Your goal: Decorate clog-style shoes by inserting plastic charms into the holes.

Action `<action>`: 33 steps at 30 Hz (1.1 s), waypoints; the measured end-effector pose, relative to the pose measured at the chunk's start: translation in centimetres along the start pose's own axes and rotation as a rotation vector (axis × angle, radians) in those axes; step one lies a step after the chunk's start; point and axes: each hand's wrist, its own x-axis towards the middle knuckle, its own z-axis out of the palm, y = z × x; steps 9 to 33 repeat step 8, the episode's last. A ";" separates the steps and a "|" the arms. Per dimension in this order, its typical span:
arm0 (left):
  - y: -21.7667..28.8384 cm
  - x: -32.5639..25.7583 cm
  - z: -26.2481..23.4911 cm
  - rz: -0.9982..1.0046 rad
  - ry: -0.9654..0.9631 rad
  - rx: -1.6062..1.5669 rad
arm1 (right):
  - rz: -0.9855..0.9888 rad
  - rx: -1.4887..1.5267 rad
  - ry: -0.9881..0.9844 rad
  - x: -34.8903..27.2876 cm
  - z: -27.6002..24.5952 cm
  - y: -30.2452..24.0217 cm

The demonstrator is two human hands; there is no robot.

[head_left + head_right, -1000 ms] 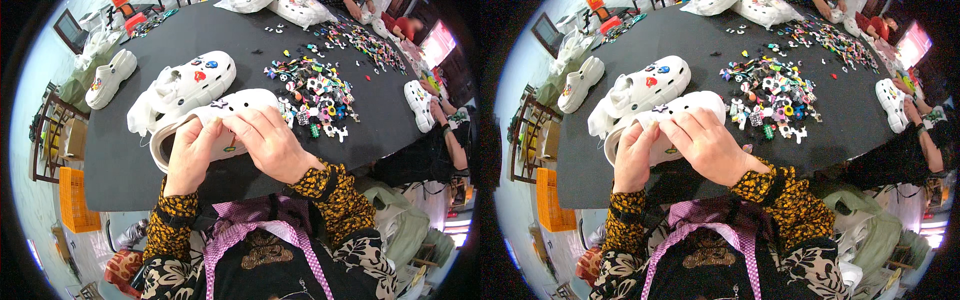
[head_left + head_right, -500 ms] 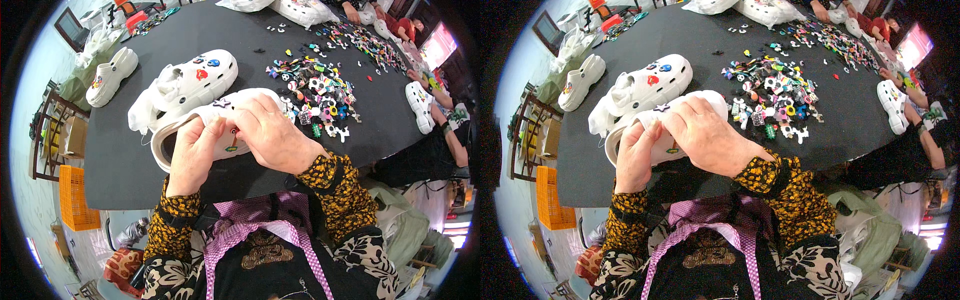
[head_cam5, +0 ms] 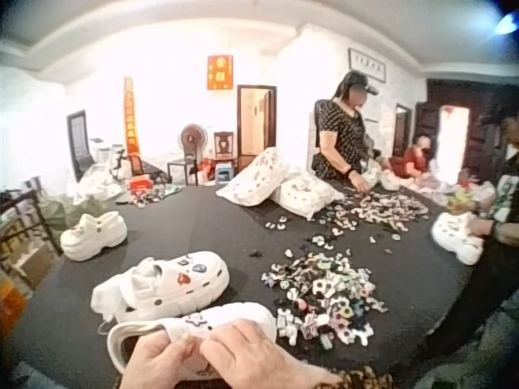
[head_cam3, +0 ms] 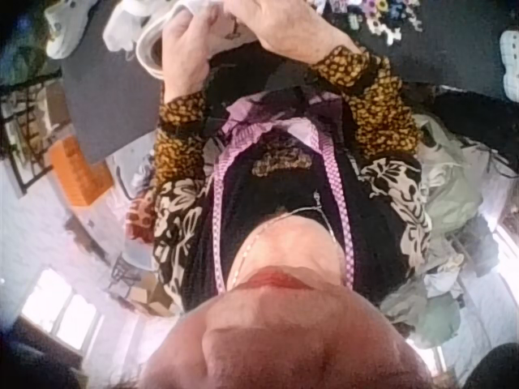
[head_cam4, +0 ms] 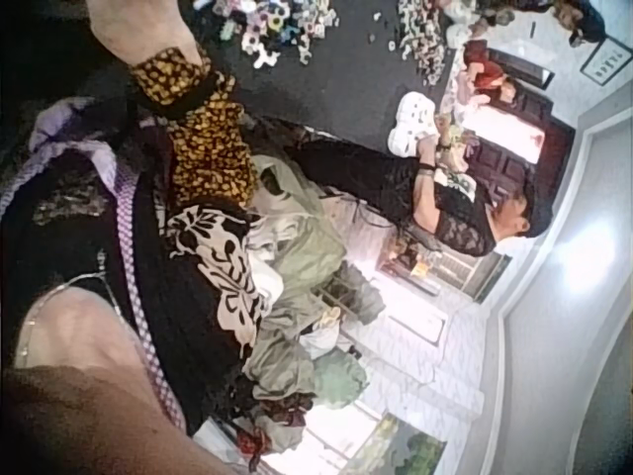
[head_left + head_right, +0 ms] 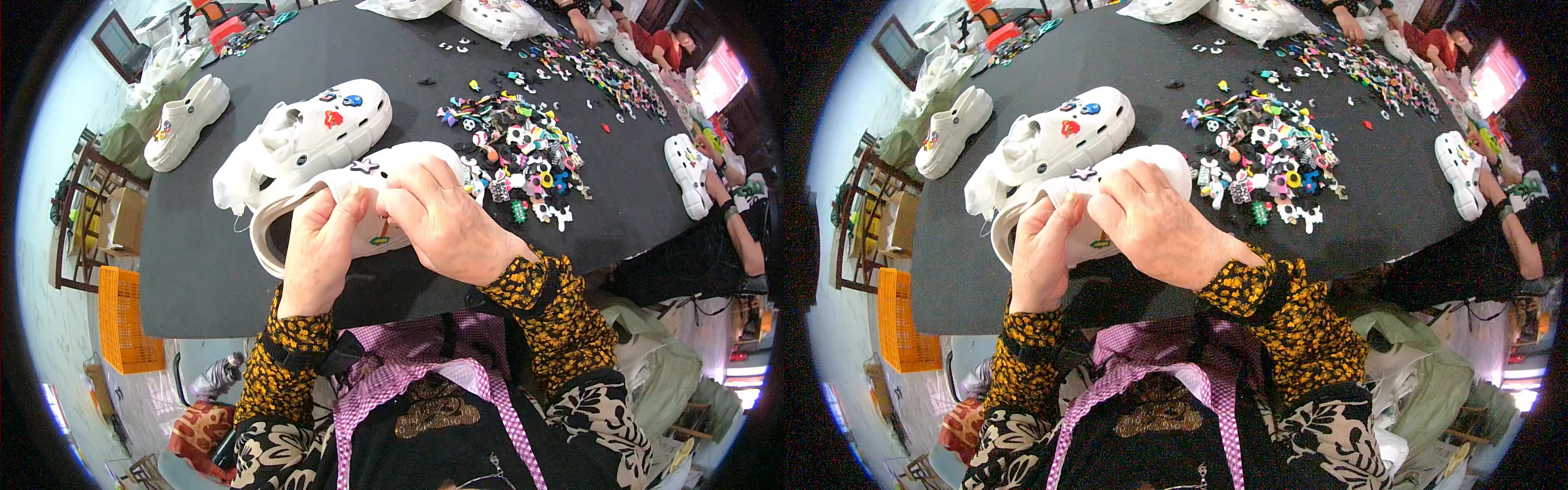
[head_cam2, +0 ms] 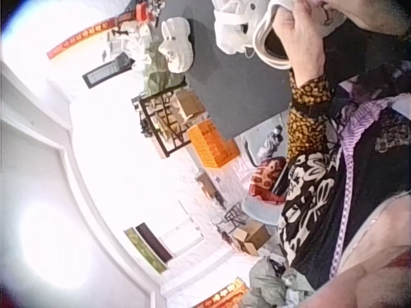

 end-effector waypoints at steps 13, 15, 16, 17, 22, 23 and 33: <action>0.1 0.4 -0.3 -0.040 -0.004 0.025 | -0.067 -0.042 -0.115 -0.3 -0.8 -0.4; 0.1 0.4 -0.3 -0.040 -0.004 0.025 | -0.067 -0.042 -0.115 -0.3 -0.8 -0.4; 0.1 0.4 -0.3 -0.040 -0.004 0.025 | -0.067 -0.042 -0.115 -0.3 -0.8 -0.4; 0.1 0.4 -0.3 -0.040 -0.004 0.025 | -0.067 -0.042 -0.115 -0.3 -0.8 -0.4; 0.1 0.4 -0.3 -0.040 -0.004 0.025 | -0.067 -0.042 -0.115 -0.3 -0.8 -0.4; 0.1 0.4 -0.3 -0.040 -0.004 0.025 | -0.067 -0.042 -0.115 -0.3 -0.8 -0.4; 0.1 0.4 -0.3 -0.040 -0.004 0.025 | -0.067 -0.042 -0.115 -0.3 -0.8 -0.4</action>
